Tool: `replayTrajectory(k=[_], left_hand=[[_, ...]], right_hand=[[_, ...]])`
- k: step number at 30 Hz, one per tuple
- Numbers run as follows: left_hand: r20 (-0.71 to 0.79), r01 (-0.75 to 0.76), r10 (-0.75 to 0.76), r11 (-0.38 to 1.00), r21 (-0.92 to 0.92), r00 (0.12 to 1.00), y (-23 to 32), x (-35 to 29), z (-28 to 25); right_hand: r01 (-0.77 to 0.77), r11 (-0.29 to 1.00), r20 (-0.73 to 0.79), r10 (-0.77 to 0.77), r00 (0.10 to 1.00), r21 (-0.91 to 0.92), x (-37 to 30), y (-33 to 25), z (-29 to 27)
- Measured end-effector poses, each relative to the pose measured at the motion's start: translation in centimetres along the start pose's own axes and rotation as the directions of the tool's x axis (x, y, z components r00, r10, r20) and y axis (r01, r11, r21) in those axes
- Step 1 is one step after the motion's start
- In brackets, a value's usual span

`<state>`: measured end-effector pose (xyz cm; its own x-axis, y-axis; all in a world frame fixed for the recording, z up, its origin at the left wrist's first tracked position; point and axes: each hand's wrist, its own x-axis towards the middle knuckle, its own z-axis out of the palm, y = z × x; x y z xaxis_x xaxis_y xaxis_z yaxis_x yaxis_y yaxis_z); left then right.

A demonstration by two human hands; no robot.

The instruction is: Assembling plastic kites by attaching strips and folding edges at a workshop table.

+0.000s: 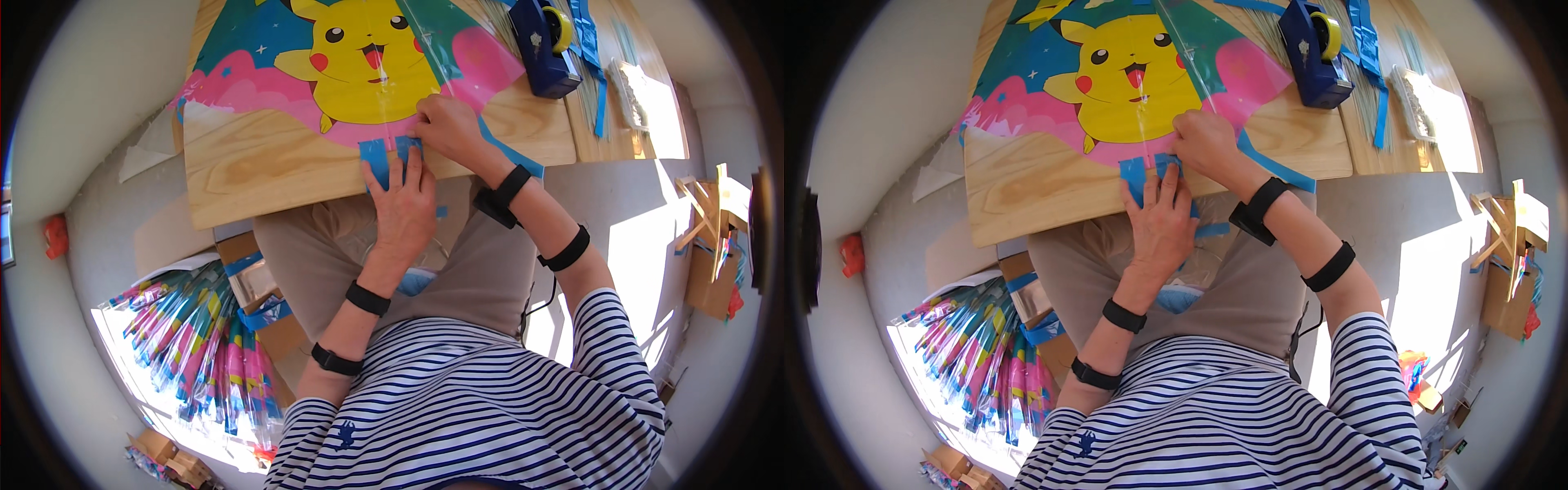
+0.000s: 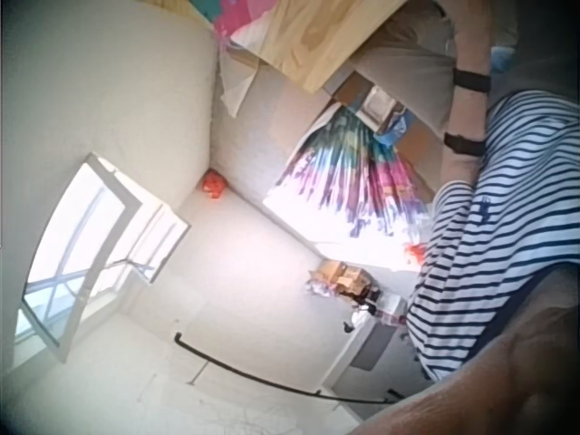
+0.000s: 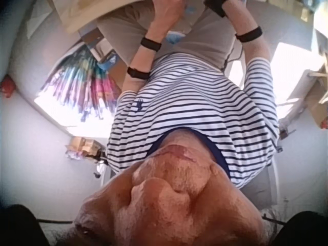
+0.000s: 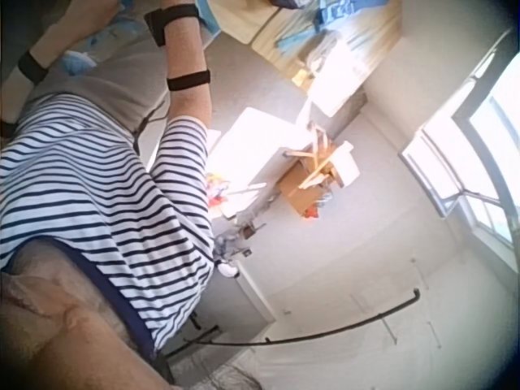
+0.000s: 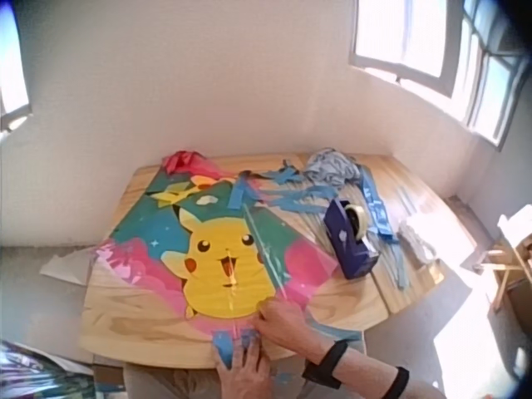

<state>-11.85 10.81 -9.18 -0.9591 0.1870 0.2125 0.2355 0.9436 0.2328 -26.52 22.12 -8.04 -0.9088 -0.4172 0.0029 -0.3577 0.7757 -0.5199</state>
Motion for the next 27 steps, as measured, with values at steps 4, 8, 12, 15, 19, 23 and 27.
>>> replayTrajectory(k=[4,8,12,15,19,23,27], left_hand=[[0.005,0.025,-0.025,0.999,-0.023,1.000,0.0,-0.2,0.3],[-0.035,0.014,-0.016,0.999,-0.052,0.999,0.1,-0.2,-0.4],[-0.083,-0.003,-0.002,0.998,-0.058,0.997,0.2,-0.2,0.1],[-0.125,-0.015,0.010,0.999,-0.042,0.992,0.5,-0.1,-0.1],[-0.131,-0.039,0.032,0.998,-0.053,0.991,1.6,-0.8,-0.9],[0.015,-0.070,0.076,0.969,-0.238,0.997,1.9,-2.4,-3.3],[-0.031,-0.001,-0.007,0.968,-0.251,0.999,-0.8,-3.0,-5.0]], right_hand=[[-0.173,0.984,0.049,0.175,0.983,-0.040,1.8,-0.6,-0.1],[-0.199,0.975,-0.137,0.185,0.973,-0.100,3.3,-0.9,0.4],[0.110,0.981,-0.220,-0.145,0.965,-0.162,0.7,-1.5,1.4],[0.209,0.951,-0.183,-0.253,0.950,-0.229,-1.7,-1.2,2.0],[0.273,0.928,-0.096,-0.305,0.948,-0.254,-3.9,-0.4,0.6],[0.297,0.927,-0.018,-0.309,0.951,-0.228,-6.9,-0.3,-0.6],[0.293,0.939,-0.036,-0.304,0.952,-0.181,-10.8,-0.2,-1.7]])
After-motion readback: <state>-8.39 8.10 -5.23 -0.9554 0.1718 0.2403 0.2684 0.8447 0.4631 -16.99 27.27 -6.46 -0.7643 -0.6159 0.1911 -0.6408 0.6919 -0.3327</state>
